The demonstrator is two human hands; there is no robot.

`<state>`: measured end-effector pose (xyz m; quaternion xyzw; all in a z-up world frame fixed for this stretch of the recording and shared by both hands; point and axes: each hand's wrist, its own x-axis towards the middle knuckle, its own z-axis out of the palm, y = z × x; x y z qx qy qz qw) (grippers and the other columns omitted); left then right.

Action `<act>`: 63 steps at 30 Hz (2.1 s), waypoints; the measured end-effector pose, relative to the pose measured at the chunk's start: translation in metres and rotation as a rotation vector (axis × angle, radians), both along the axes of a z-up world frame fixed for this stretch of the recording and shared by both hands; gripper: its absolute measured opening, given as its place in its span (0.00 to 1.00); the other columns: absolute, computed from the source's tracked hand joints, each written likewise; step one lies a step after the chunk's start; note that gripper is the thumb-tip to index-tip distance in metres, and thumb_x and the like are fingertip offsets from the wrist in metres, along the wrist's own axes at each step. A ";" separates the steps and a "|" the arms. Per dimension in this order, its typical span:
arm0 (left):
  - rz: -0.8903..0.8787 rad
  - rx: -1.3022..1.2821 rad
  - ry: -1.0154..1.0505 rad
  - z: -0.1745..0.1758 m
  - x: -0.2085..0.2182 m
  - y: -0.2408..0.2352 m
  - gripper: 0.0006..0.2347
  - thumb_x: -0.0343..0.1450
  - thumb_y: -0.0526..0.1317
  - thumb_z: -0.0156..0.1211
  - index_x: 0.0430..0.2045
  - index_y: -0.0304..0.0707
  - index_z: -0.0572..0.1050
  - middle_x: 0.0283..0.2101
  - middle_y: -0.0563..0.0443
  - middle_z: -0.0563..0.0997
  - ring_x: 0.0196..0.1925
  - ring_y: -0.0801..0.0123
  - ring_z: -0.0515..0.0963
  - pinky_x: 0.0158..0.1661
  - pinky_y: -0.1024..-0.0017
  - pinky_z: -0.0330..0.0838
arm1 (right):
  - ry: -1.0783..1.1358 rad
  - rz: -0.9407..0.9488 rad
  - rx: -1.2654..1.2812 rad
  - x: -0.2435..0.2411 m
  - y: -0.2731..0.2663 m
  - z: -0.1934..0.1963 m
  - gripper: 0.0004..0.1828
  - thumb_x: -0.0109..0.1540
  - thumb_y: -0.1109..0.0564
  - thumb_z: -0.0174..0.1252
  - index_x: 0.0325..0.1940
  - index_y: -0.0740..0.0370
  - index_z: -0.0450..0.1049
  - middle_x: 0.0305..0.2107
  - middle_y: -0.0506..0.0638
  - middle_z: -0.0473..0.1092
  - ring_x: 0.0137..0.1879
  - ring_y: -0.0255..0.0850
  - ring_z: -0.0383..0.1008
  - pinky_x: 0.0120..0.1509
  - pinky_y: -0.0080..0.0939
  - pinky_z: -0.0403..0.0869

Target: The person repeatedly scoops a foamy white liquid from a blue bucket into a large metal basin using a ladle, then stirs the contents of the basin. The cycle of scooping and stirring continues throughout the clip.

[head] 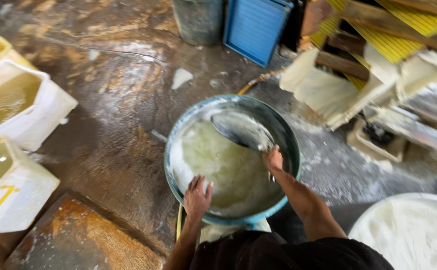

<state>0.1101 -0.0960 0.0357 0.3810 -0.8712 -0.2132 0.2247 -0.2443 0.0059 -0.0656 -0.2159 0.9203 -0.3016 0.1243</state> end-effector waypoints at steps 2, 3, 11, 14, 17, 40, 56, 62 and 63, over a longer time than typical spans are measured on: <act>0.016 0.009 -0.019 0.004 -0.003 -0.002 0.18 0.72 0.48 0.60 0.50 0.32 0.77 0.58 0.34 0.77 0.60 0.43 0.75 0.56 0.54 0.70 | -0.141 -0.008 0.020 -0.002 -0.013 -0.027 0.29 0.61 0.45 0.60 0.53 0.72 0.67 0.35 0.70 0.74 0.41 0.65 0.75 0.43 0.61 0.76; 0.024 0.022 -0.023 0.006 -0.002 0.000 0.19 0.72 0.48 0.59 0.50 0.32 0.76 0.58 0.34 0.77 0.61 0.43 0.74 0.57 0.54 0.70 | -0.270 0.003 0.067 0.006 -0.017 -0.043 0.27 0.61 0.46 0.59 0.53 0.72 0.67 0.34 0.69 0.74 0.40 0.64 0.75 0.42 0.60 0.76; 0.074 0.090 -0.041 0.004 0.000 0.001 0.23 0.74 0.50 0.57 0.56 0.30 0.72 0.62 0.33 0.73 0.67 0.42 0.69 0.62 0.53 0.65 | -1.298 0.074 0.194 0.101 -0.025 -0.095 0.13 0.65 0.54 0.55 0.47 0.68 0.69 0.30 0.62 0.72 0.32 0.52 0.74 0.34 0.52 0.76; 0.084 0.128 -0.031 0.005 0.002 0.001 0.24 0.74 0.50 0.55 0.58 0.30 0.71 0.64 0.33 0.71 0.67 0.42 0.68 0.62 0.54 0.65 | -1.515 0.047 0.091 0.113 -0.028 -0.069 0.09 0.67 0.57 0.53 0.44 0.66 0.69 0.28 0.59 0.72 0.29 0.47 0.73 0.30 0.49 0.76; 0.087 0.108 0.002 0.002 0.003 0.000 0.25 0.75 0.50 0.54 0.61 0.30 0.68 0.66 0.32 0.69 0.69 0.42 0.67 0.63 0.54 0.65 | -1.629 0.034 0.020 0.114 -0.026 -0.039 0.05 0.68 0.59 0.51 0.42 0.65 0.70 0.27 0.56 0.72 0.26 0.42 0.72 0.27 0.46 0.76; 0.085 0.349 -0.451 -0.021 0.001 -0.025 0.22 0.80 0.59 0.41 0.61 0.54 0.75 0.56 0.46 0.82 0.56 0.47 0.82 0.52 0.51 0.76 | -1.450 -0.374 -0.282 0.098 0.344 0.129 0.09 0.68 0.56 0.47 0.38 0.64 0.69 0.24 0.50 0.68 0.22 0.35 0.69 0.23 0.36 0.74; -0.225 0.202 -0.944 0.001 -0.072 0.088 0.36 0.65 0.74 0.47 0.68 0.64 0.68 0.64 0.46 0.77 0.66 0.50 0.75 0.64 0.53 0.68 | -1.377 -1.177 -0.763 0.126 0.631 0.092 0.05 0.67 0.62 0.50 0.36 0.61 0.62 0.21 0.48 0.66 0.20 0.35 0.67 0.22 0.33 0.73; -0.250 0.197 -1.018 -0.009 -0.081 0.079 0.38 0.67 0.75 0.46 0.68 0.59 0.68 0.65 0.41 0.76 0.68 0.45 0.73 0.65 0.51 0.64 | -1.157 -1.330 -0.802 0.101 0.677 0.071 0.06 0.67 0.60 0.50 0.37 0.64 0.65 0.21 0.51 0.67 0.22 0.38 0.69 0.22 0.37 0.71; -0.268 0.200 -0.999 -0.009 -0.081 0.077 0.37 0.67 0.75 0.46 0.67 0.59 0.69 0.65 0.41 0.76 0.68 0.44 0.73 0.66 0.51 0.64 | -1.133 -1.345 -0.789 0.095 0.683 0.063 0.06 0.67 0.59 0.50 0.37 0.64 0.65 0.21 0.52 0.67 0.21 0.39 0.69 0.22 0.37 0.71</act>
